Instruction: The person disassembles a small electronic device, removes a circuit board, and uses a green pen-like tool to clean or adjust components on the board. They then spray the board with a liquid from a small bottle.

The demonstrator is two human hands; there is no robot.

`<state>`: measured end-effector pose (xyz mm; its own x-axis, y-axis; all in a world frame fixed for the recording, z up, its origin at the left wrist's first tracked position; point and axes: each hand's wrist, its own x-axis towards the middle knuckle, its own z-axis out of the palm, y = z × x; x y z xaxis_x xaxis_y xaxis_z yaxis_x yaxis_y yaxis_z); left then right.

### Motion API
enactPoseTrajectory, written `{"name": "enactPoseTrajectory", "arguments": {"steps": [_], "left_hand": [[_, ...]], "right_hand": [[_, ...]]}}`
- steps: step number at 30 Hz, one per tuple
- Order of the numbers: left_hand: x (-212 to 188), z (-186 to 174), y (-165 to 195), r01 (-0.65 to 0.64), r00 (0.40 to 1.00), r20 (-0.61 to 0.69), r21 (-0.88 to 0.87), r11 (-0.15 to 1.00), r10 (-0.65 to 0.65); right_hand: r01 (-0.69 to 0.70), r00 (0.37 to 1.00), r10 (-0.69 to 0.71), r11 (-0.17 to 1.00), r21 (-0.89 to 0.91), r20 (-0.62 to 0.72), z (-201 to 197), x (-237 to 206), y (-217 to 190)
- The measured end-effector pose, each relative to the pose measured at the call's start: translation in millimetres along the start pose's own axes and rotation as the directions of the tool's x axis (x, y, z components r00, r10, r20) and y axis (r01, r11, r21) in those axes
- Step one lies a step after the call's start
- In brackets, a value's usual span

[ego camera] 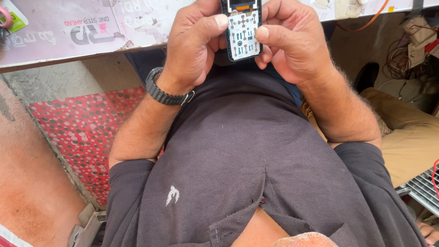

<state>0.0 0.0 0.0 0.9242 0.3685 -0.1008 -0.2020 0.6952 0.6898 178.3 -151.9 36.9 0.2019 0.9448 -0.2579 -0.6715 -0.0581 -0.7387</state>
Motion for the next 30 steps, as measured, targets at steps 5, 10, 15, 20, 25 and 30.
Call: {"name": "enactPoseTrajectory", "arguments": {"steps": [5, 10, 15, 20, 25, 30], "left_hand": [[2.3, 5.1, 9.3, 0.046, 0.999, 0.008, -0.045, 0.998, -0.045], [1.0, 3.1, 12.4, 0.073, 0.997, 0.021, -0.069, 0.995, -0.071], [3.8, -1.7, 10.9, 0.060, 0.998, 0.028, -0.022, 0.998, -0.059], [1.6, -6.2, 10.1, 0.024, 1.000, 0.004, -0.032, 0.999, -0.024], [12.0, 15.4, 13.9, 0.049, 0.998, -0.032, -0.099, 0.994, -0.053], [16.0, 31.1, 19.9, 0.113, 0.989, -0.069, -0.184, 0.976, -0.127]], "right_hand": [[-0.013, 0.999, 0.013, 1.000, -0.003, -0.035, 0.0, -2.2, 5.3], [0.016, 1.000, -0.017, 1.000, -0.015, -0.007, 0.2, -4.3, 12.5], [0.043, 0.999, -0.044, 0.997, -0.064, -0.016, -4.1, -2.5, 13.1], [0.012, 0.998, -0.015, 0.999, -0.048, -0.060, 3.3, 3.8, 16.2], [-0.093, 0.985, 0.087, 0.995, -0.036, -0.148, 12.7, -0.8, 5.9], [0.159, 0.954, -0.298, 0.561, -0.813, -0.018, 1.7, -19.9, -24.8]]}}
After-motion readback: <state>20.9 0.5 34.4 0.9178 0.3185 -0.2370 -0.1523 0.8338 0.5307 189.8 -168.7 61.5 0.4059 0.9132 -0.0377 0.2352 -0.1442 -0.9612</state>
